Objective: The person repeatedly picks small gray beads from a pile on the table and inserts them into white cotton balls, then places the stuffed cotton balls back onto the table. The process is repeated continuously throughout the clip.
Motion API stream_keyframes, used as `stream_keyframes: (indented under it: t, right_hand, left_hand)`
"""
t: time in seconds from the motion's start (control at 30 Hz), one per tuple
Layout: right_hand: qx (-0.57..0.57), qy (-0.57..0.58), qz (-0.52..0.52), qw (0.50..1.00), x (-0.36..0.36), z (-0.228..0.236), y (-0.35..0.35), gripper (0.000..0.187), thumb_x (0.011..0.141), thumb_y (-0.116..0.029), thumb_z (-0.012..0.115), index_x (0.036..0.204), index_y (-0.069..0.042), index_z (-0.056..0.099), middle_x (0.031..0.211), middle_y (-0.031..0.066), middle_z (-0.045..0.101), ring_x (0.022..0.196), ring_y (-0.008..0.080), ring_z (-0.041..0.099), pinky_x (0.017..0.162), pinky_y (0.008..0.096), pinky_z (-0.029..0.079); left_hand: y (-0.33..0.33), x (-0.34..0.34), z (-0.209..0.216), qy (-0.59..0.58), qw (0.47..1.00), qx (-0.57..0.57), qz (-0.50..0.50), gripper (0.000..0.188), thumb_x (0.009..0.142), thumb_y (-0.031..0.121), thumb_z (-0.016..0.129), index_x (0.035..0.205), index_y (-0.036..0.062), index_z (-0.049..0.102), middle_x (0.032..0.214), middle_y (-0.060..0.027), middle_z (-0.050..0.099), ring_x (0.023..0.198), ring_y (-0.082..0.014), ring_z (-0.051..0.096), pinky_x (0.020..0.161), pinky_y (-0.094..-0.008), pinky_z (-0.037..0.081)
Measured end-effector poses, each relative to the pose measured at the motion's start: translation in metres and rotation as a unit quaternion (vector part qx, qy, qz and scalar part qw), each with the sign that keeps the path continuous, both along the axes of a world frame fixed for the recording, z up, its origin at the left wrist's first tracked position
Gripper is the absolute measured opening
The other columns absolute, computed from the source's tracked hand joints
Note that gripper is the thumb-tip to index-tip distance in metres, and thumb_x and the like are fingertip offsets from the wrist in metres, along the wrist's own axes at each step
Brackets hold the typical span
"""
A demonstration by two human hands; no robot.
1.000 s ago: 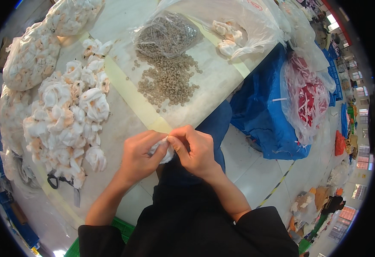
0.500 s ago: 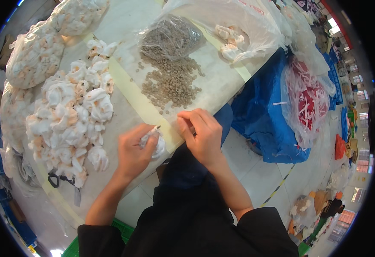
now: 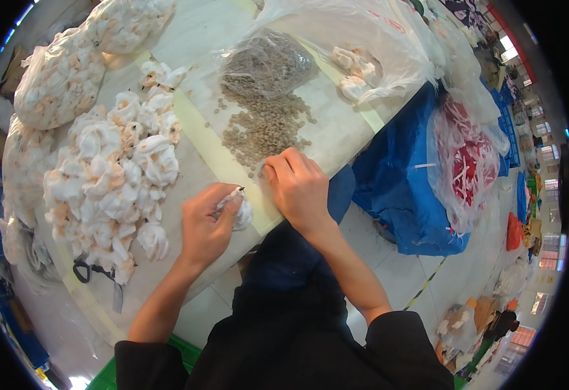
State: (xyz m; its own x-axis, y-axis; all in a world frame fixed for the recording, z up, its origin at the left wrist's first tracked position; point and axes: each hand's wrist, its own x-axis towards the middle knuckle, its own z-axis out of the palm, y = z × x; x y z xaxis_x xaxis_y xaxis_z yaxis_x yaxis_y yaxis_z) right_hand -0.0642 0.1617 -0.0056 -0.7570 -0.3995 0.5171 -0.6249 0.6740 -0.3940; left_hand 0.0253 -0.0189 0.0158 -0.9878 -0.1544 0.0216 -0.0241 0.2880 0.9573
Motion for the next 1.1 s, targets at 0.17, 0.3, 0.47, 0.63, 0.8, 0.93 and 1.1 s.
stream_keyframes:
  t: [0.17, 0.3, 0.47, 0.63, 0.8, 0.93, 1.1]
  right_hand:
    - [-0.235, -0.242, 0.093, 0.937, 0.015, 0.016, 0.001, 0.009, 0.096, -0.006, 0.073, 0.103, -0.003, 0.068, 0.09, 0.0055, 0.067, 0.079, 0.018, 0.064, 0.071, 0.0329, 0.053]
    - [-0.401, -0.475, 0.156, 0.767, 0.029, 0.023, 0.001, 0.014, 0.104, -0.012, 0.071, 0.11, 0.001, 0.068, 0.093, 0.001, 0.07, 0.08, 0.0066, 0.06, 0.073, 0.0257, 0.051]
    - [-0.397, -0.535, 0.167, 0.727, 0.026, 0.023, 0.004, 0.015, 0.103, -0.013, 0.072, 0.11, 0.0, 0.069, 0.091, 0.0003, 0.07, 0.081, 0.0061, 0.062, 0.072, 0.025, 0.052]
    - [-0.257, -0.38, 0.132, 0.879, 0.03, 0.03, 0.004, 0.013, 0.1, -0.007, 0.073, 0.109, 0.0, 0.067, 0.09, 0.0051, 0.073, 0.079, 0.0115, 0.068, 0.069, 0.0278, 0.054]
    - [-0.188, -0.346, 0.19, 0.899, 0.022, 0.037, 0.012, 0.01, 0.096, -0.002, 0.072, 0.102, 0.0, 0.064, 0.087, 0.013, 0.071, 0.077, 0.0235, 0.072, 0.07, 0.0341, 0.056]
    - [-0.144, -0.364, 0.226, 0.892, 0.012, 0.038, 0.017, 0.009, 0.097, 0.0, 0.071, 0.103, 0.001, 0.064, 0.089, 0.0111, 0.073, 0.082, 0.0195, 0.075, 0.073, 0.0318, 0.057]
    - [-0.121, -0.346, 0.249, 0.896, 0.008, 0.037, 0.018, 0.01, 0.096, 0.001, 0.071, 0.101, 0.001, 0.062, 0.088, 0.0124, 0.071, 0.08, 0.0219, 0.073, 0.072, 0.0338, 0.056]
  left_hand:
    - [0.001, 0.0, -0.002, 0.051, 0.998, -0.031, -0.018, 0.015, 0.096, 0.004, 0.068, 0.108, -0.0046, 0.073, 0.087, -0.0147, 0.071, 0.074, -0.0209, 0.066, 0.066, -0.0322, 0.051]
    - [0.002, 0.0, 0.001, 0.037, 0.998, -0.026, -0.033, 0.015, 0.095, 0.004, 0.068, 0.107, -0.0032, 0.073, 0.085, -0.0139, 0.069, 0.071, -0.022, 0.065, 0.064, -0.033, 0.05]
    - [0.002, 0.0, 0.001, 0.044, 0.997, -0.033, -0.044, 0.015, 0.094, 0.003, 0.067, 0.107, -0.0018, 0.074, 0.087, -0.0148, 0.07, 0.072, -0.0239, 0.066, 0.063, -0.0338, 0.05]
    - [0.004, 0.0, -0.003, 0.07, 0.993, -0.079, -0.048, 0.014, 0.094, 0.001, 0.067, 0.105, -0.0003, 0.074, 0.086, -0.0157, 0.069, 0.071, -0.0295, 0.067, 0.061, -0.0356, 0.05]
    - [0.007, 0.002, -0.001, 0.068, 0.991, -0.1, -0.052, 0.015, 0.092, 0.0, 0.067, 0.106, 0.0011, 0.073, 0.086, -0.0147, 0.067, 0.068, -0.0316, 0.065, 0.061, -0.0375, 0.05]
    - [0.009, 0.003, -0.005, 0.074, 0.988, -0.12, -0.058, 0.018, 0.089, -0.002, 0.067, 0.106, 0.0015, 0.072, 0.084, -0.014, 0.065, 0.067, -0.0327, 0.064, 0.06, -0.0393, 0.05]
    - [0.011, 0.003, -0.005, 0.074, 0.985, -0.144, -0.065, 0.017, 0.087, -0.003, 0.066, 0.103, 0.0014, 0.07, 0.084, -0.0146, 0.064, 0.07, -0.0349, 0.064, 0.061, -0.0408, 0.049]
